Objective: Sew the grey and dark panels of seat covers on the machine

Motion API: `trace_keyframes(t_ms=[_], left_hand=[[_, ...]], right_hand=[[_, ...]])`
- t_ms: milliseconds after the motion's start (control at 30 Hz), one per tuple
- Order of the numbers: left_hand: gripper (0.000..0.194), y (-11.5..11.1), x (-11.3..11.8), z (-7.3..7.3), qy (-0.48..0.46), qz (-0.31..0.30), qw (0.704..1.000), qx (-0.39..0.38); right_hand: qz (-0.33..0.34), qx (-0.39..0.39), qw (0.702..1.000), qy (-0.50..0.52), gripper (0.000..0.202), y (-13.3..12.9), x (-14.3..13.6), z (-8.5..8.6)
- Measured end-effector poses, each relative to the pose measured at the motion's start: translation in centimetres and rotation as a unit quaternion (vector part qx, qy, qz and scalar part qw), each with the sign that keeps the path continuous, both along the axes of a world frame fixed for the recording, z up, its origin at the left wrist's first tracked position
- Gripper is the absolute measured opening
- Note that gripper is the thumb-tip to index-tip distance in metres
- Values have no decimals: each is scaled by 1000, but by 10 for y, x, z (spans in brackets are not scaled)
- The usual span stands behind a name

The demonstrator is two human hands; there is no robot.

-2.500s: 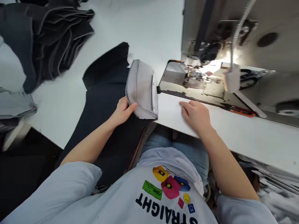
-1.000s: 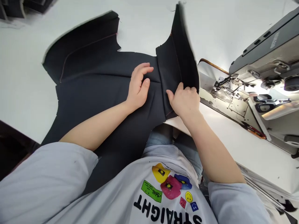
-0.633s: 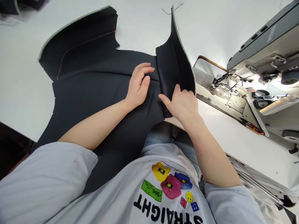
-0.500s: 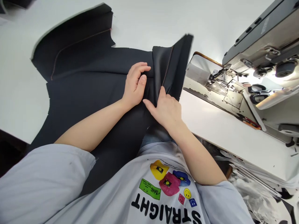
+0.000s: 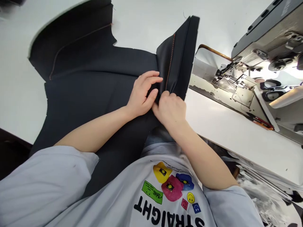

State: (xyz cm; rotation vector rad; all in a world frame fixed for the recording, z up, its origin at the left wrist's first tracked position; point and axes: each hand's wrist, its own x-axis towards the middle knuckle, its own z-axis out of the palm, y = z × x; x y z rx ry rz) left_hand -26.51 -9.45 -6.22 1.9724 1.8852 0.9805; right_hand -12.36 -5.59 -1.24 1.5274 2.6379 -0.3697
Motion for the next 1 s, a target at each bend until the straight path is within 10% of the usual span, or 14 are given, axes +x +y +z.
trace_keyframes(t_ms=[200,433,600,767,900,1000], left_hand=[[64,-9,-8,5,-24,-5,1000,16],[120,-11,-2,0,35,-124,989,-70],[130,-7,-2,-1,3,-130,986,-101],[123,-6,-3,0,-5,-129,986,-110],[110,-5,-8,-4,-46,-117,987,-104],[91,-3,-14,-10,-95,-98,987,-86]], right_hand=[[25,-114,985,128,18,29,22,-14],[-78,-364,808,456,44,24,57,-28],[-97,-426,771,463,49,25,57,-28],[-58,-377,819,428,52,32,55,-28],[-46,-127,940,313,57,20,73,-20],[-52,-5,977,208,60,-6,100,-11]])
